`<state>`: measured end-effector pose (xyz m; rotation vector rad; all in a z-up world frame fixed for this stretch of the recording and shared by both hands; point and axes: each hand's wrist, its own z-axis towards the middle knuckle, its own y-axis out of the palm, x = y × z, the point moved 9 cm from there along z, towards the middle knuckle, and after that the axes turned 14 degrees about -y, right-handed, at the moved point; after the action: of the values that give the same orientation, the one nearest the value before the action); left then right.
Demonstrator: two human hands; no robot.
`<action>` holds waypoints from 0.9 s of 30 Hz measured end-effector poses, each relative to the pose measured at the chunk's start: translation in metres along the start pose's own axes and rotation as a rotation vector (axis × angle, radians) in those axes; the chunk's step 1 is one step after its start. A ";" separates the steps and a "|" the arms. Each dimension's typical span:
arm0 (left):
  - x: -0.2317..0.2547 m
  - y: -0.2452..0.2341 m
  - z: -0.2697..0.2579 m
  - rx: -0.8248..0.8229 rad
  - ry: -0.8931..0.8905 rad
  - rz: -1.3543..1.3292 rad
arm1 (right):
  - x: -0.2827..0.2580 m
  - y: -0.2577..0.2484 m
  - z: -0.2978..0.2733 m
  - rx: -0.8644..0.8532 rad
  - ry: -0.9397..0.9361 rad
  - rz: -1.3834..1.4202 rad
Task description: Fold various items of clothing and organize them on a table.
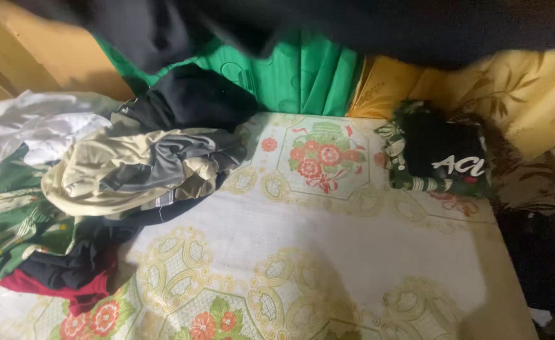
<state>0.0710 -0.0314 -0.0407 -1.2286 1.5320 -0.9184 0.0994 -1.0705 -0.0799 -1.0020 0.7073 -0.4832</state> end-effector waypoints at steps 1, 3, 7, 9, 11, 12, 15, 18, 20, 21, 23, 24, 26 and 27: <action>0.014 0.012 -0.008 -0.009 0.003 -0.002 | -0.001 0.034 -0.024 -0.018 -0.026 0.051; 0.045 0.033 -0.026 -0.027 0.011 -0.007 | -0.013 0.097 -0.077 -0.053 -0.077 0.153; 0.202 0.025 -0.106 -0.061 0.021 -0.006 | -0.042 0.133 -0.081 -0.103 -0.149 0.316; 0.219 0.049 -0.101 -0.138 0.144 -0.033 | -0.062 0.177 -0.090 -0.532 0.428 0.334; 0.224 0.037 -0.075 -0.216 0.160 -0.135 | -0.097 0.173 -0.060 -0.595 0.362 0.299; 0.226 0.030 -0.064 -0.293 0.170 -0.236 | -0.116 0.173 -0.044 -0.657 0.289 0.263; 0.225 -0.048 -0.030 0.089 0.390 -0.688 | -0.140 0.143 0.004 -0.146 0.252 0.508; 0.198 -0.017 0.056 0.067 0.314 -1.575 | -0.137 0.131 0.024 0.449 0.416 0.872; 0.194 0.025 0.079 -0.003 0.061 -1.554 | -0.110 0.149 -0.002 0.412 0.643 0.725; 0.186 0.057 0.089 -0.081 -0.189 -1.517 | -0.093 0.158 -0.023 0.367 0.862 0.571; 0.190 0.055 0.056 0.076 -0.058 -1.424 | -0.084 0.160 -0.044 0.407 0.834 0.643; 0.196 0.050 0.034 0.218 0.073 -1.324 | -0.081 0.162 -0.057 0.442 0.812 0.712; 0.194 0.045 0.003 0.332 0.071 -1.200 | -0.062 0.165 -0.074 0.380 0.753 0.691; 0.194 0.039 -0.016 0.446 0.072 -1.073 | -0.055 0.166 -0.081 0.320 0.691 0.668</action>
<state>0.0334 -0.2119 -0.1131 -1.6680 0.5476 -1.8675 0.0110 -1.0049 -0.2384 -0.2351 1.4632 -0.3254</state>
